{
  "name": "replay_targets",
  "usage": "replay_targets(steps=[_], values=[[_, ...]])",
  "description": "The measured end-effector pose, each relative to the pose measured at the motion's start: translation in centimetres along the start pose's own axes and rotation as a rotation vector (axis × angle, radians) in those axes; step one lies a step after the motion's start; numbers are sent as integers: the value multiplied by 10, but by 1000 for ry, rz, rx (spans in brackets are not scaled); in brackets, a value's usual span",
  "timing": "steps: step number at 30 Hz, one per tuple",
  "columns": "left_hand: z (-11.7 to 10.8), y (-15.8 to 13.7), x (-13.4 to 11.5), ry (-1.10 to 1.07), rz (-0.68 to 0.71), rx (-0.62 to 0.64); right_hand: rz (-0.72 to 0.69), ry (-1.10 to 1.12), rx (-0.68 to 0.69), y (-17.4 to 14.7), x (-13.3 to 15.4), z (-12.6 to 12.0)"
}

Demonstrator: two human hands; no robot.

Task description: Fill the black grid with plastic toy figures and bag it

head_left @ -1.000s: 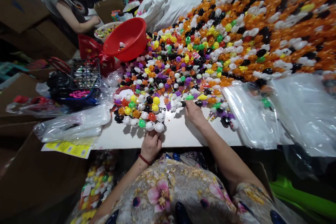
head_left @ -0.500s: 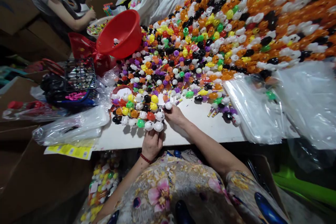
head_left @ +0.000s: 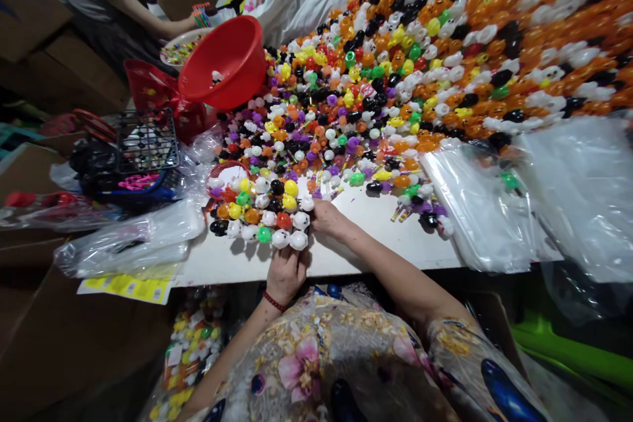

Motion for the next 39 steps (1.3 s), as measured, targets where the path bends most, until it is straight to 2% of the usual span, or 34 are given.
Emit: replay_targets(steps=[4,10,14,19,21,23,25,27,30,34,39], values=[[0,0,0,15,-4,9,-2,-46,6,-2,-2,3],[-1,0,0,32,-7,24,-10,13,-40,-4,-10,5],[-2,0,-1,12,5,9,-43,-3,-39,-3,-6,7],[-2,1,-1,5,20,-23,-5,-28,-37,-9,-3,5],[-2,2,-2,9,30,-37,-16,-17,-84,-21,-7,-8],[-3,2,-2,19,35,-42,-33,-103,-186,-37,-17,-33],[-3,3,-3,28,35,-46,2,-322,-352,-55,-31,-67],[-4,3,-3,36,36,-49,104,-595,-495,-69,-45,-102],[-4,4,-3,34,36,-51,223,-899,-562,-75,-59,-134],[-3,2,-2,37,40,-44,260,-1045,-493,-64,-65,-141],[-3,1,-1,52,26,-36,154,-966,-474,-54,-54,-130]])
Point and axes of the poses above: each hand's wrist, its own y-axis towards the middle knuckle, its own z-axis out of the palm, x = y × z, the point moved 5 cm from there along y, towards the middle knuckle
